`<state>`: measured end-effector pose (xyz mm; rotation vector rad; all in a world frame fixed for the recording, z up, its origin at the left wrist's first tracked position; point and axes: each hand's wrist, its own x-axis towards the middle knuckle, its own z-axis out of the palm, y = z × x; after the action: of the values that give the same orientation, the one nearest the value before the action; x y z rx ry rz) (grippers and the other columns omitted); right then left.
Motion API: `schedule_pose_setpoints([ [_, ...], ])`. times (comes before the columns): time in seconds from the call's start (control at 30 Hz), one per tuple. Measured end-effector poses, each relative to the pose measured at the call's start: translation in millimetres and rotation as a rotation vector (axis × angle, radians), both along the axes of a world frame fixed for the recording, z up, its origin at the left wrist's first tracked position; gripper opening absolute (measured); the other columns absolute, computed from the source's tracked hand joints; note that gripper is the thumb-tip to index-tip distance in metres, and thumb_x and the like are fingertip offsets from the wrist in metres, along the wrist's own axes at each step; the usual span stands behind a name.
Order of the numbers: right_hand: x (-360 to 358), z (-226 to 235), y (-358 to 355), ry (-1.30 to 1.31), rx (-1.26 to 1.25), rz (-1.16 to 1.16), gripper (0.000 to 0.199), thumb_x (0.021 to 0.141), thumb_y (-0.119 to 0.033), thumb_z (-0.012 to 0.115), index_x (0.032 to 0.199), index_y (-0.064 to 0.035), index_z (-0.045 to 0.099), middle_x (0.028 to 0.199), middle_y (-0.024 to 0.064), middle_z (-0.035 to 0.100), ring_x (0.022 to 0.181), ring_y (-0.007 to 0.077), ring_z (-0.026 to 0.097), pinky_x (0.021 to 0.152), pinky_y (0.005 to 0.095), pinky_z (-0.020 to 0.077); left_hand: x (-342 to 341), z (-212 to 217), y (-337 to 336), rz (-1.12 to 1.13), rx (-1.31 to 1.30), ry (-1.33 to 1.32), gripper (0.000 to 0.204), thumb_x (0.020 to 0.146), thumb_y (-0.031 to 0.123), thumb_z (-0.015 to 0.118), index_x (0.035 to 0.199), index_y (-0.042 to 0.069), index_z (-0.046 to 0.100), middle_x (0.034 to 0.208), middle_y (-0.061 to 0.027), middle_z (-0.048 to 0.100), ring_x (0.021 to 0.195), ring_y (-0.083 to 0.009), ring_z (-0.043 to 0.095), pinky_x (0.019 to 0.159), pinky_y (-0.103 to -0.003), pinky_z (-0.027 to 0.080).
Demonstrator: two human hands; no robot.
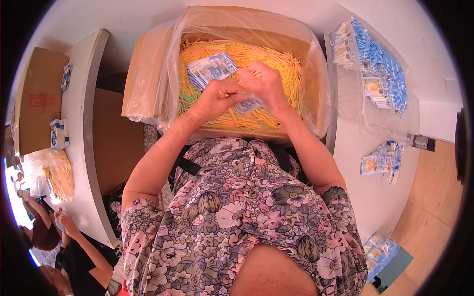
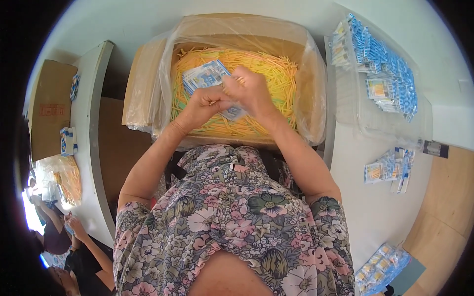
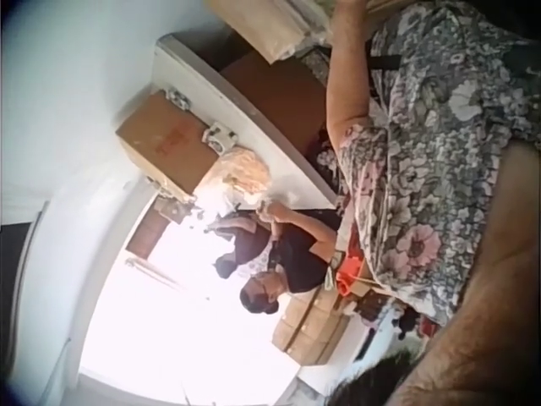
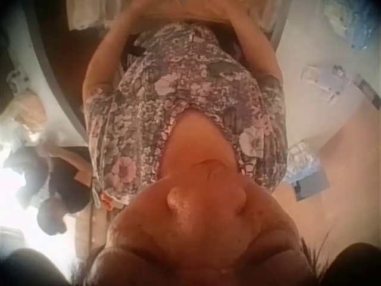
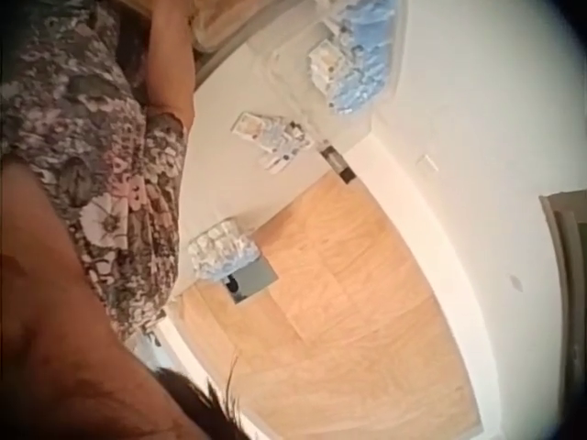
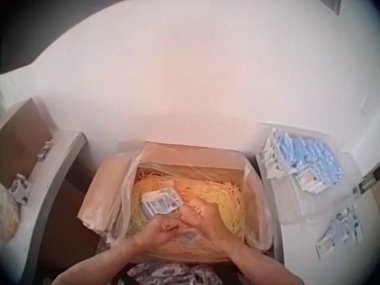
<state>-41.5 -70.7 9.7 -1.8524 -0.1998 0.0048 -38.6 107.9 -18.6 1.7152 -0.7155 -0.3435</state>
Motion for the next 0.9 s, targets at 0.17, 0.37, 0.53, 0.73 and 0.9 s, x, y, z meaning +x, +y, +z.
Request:
schedule_pose_setpoints([
  [0.17, -16, -2, -42, 0.037, -0.411, -0.040, 0.015, 0.079, -0.016, 0.062, 0.078, -0.0009, 0.059, 0.059, 0.0091, 0.053, 0.057, 0.0127, 0.051, 0.056, 0.0310, 0.0430, 1, 7, 2, 0.149, -0.197, 0.344, 0.014, 0.090, 0.010, 0.058, 0.094, -0.002, 0.065, 0.079, 0.0026, 0.063, 0.075, -0.0025, 0.050, 0.068, -0.022, 0.044],
  [0.37, -39, -15, -47, 0.033, -0.679, 0.386, 0.016, 0.077, -0.016, 0.064, 0.074, -0.0011, 0.058, 0.060, 0.0064, 0.055, 0.058, 0.0122, 0.052, 0.055, 0.0320, 0.0420, -1, 12, 6, 0.058, -0.222, 0.528, 0.019, 0.091, 0.009, 0.057, 0.106, 0.000, 0.064, 0.097, -0.0019, 0.067, 0.087, -0.0070, 0.059, 0.081, -0.025, 0.048],
  [0.53, -26, 9, -47, 0.267, -0.093, 0.299, 0.022, 0.080, -0.021, 0.066, 0.079, 0.0008, 0.062, 0.068, 0.0037, 0.060, 0.066, 0.0091, 0.053, 0.061, 0.0264, 0.0433, 2, 12, 7, -0.011, -0.138, 0.545, 0.021, 0.092, 0.011, 0.055, 0.108, 0.000, 0.063, 0.097, -0.0028, 0.067, 0.090, -0.0081, 0.060, 0.082, -0.026, 0.048],
  [0.73, -33, 14, -33, 0.260, -0.045, 0.277, 0.024, 0.082, -0.020, 0.065, 0.091, 0.0024, 0.064, 0.071, 0.0012, 0.061, 0.070, 0.0058, 0.052, 0.066, 0.0250, 0.0442, 3, 11, -1, -0.001, -0.141, 0.555, 0.018, 0.092, 0.012, 0.055, 0.103, 0.000, 0.063, 0.090, -0.0001, 0.066, 0.082, -0.0048, 0.058, 0.075, -0.023, 0.048],
  [0.9, -40, 9, -46, 0.209, -0.236, 0.200, 0.021, 0.080, -0.020, 0.065, 0.087, -0.0002, 0.063, 0.068, 0.0059, 0.060, 0.065, 0.0100, 0.054, 0.063, 0.0283, 0.0448, 8, -2, 9, 0.065, -0.088, 0.386, 0.012, 0.088, 0.007, 0.060, 0.094, -0.001, 0.066, 0.083, 0.0011, 0.066, 0.078, -0.0045, 0.058, 0.072, -0.022, 0.048],
])
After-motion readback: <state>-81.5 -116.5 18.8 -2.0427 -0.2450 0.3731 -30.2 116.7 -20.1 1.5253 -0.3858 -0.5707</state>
